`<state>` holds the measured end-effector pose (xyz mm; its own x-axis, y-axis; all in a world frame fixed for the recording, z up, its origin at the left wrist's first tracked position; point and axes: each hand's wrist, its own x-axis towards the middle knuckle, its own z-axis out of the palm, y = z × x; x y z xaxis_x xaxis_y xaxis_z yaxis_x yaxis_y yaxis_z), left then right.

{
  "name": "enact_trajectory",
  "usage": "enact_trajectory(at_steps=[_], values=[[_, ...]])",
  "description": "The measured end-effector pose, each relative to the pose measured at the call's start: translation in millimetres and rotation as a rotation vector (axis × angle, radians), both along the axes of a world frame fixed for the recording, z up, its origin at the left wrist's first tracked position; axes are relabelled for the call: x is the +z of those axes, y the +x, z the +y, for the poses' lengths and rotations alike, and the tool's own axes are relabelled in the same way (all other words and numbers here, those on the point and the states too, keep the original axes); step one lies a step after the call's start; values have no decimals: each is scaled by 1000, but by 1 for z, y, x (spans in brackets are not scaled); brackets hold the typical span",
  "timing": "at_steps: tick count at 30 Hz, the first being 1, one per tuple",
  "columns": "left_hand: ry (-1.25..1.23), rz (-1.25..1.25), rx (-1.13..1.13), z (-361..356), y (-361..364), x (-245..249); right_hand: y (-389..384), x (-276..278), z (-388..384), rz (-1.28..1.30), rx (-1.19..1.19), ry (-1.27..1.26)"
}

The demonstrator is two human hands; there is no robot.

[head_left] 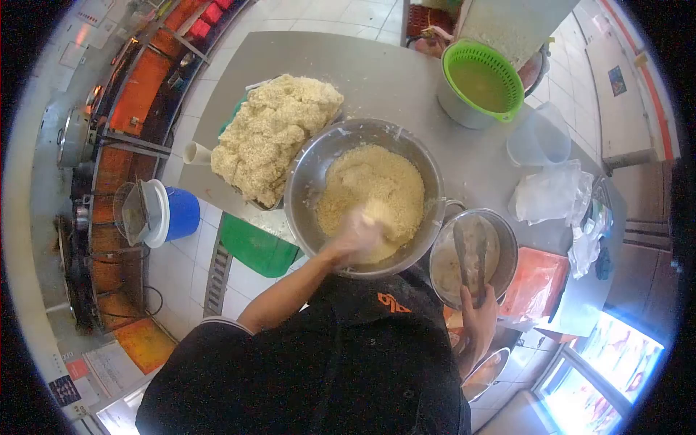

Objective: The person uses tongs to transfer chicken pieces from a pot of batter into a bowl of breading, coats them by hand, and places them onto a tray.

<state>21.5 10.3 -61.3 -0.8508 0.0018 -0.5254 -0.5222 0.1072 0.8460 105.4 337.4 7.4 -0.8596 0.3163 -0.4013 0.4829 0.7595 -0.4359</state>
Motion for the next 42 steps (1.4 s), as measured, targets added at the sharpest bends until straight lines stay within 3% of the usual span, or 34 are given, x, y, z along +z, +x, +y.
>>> enact_trajectory(at_steps=[3, 6, 9, 12, 15, 19, 22, 24, 26, 28, 29, 31, 33, 36, 39, 42], values=[[65, 204, 168, -6, -26, 6, 9, -11, 11, -8, 17, -15], [-578, 164, -54, -3, -47, 47, 8, -13, 12, -30, 27, 9], [-1062, 247, -449, 26, -49, 17, 5, -9, 11, -3, 29, 29], [-1109, 162, -990, 44, -49, 27, 6, -12, 13, 17, 37, 34], [-905, 233, -565, 43, -42, 25, -1, -3, 6, 23, 30, 16], [-1011, 368, -473, 8, -41, -53, 7, -6, 7, 22, 58, 19], [-958, 500, -194, -9, -47, -57, 1, -3, 8, -2, 75, 15], [-1005, 513, 69, -8, -55, -22, -1, 1, 5, -14, 53, 6], [-673, -147, -392, -14, -87, 26, 2, 3, 8, -3, 40, 23], [-464, -431, -622, -16, -85, 28, 6, -9, 18, -31, 75, 28], [-467, -368, -645, -18, -82, 14, 1, -15, 20, -28, 94, 24], [-700, 71, -535, -10, -72, -10, -1, -16, 20, -6, 103, 16], [-1070, 834, -205, 13, -52, -29, -1, -15, 18, 3, 82, 22], [-975, 723, -583, 27, -40, -46, 8, -5, 13, -41, 56, 31], [-883, 612, -701, 21, -52, -41, 2, -4, 10, -39, 55, -5], [-598, 268, -421, 9, -38, -5, 4, -11, 15, -3, 47, -15]])
